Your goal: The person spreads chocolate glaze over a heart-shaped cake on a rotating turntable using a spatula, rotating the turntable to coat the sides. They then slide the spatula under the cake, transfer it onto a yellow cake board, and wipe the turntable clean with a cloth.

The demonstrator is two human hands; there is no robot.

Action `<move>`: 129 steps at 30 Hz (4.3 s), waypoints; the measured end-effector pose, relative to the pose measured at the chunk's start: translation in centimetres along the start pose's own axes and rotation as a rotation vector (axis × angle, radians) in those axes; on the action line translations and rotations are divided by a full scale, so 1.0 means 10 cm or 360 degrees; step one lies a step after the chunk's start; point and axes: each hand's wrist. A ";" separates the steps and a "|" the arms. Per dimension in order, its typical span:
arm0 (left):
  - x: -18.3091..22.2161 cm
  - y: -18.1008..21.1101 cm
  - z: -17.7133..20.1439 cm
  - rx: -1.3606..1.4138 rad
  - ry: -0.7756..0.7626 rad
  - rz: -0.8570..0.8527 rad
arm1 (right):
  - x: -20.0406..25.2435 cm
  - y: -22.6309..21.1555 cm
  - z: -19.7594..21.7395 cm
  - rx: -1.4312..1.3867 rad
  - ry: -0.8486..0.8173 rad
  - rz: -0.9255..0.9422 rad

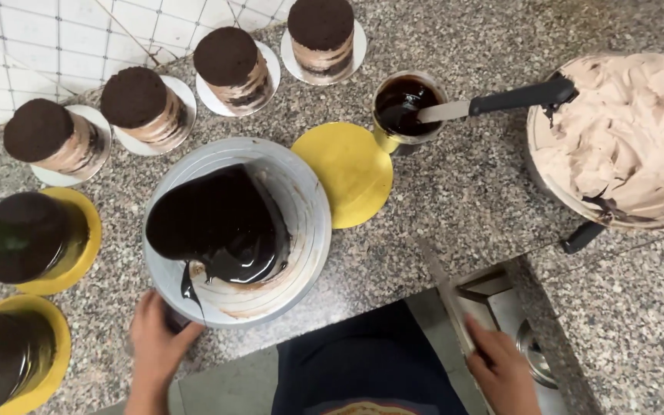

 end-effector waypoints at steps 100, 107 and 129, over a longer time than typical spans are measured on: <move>-0.87 0.37 0.17 0.2194 0.0025 0.0914 | -1.69 -2.42 -0.22 0.0624 -0.0367 0.1521; -0.77 0.41 0.20 0.2173 0.0016 0.0924 | -1.53 -2.37 -0.07 0.0773 -0.0431 0.1481; 0.02 0.19 -0.11 0.2651 -0.0270 0.0558 | -1.32 -2.18 0.11 0.0623 -0.0385 0.1497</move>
Point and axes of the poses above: each hand's wrist, its own x-axis away from the middle knuckle, its own z-axis out of the back of the hand, y = z × x, and after that the axes turned 4 degrees about -x, right-handed
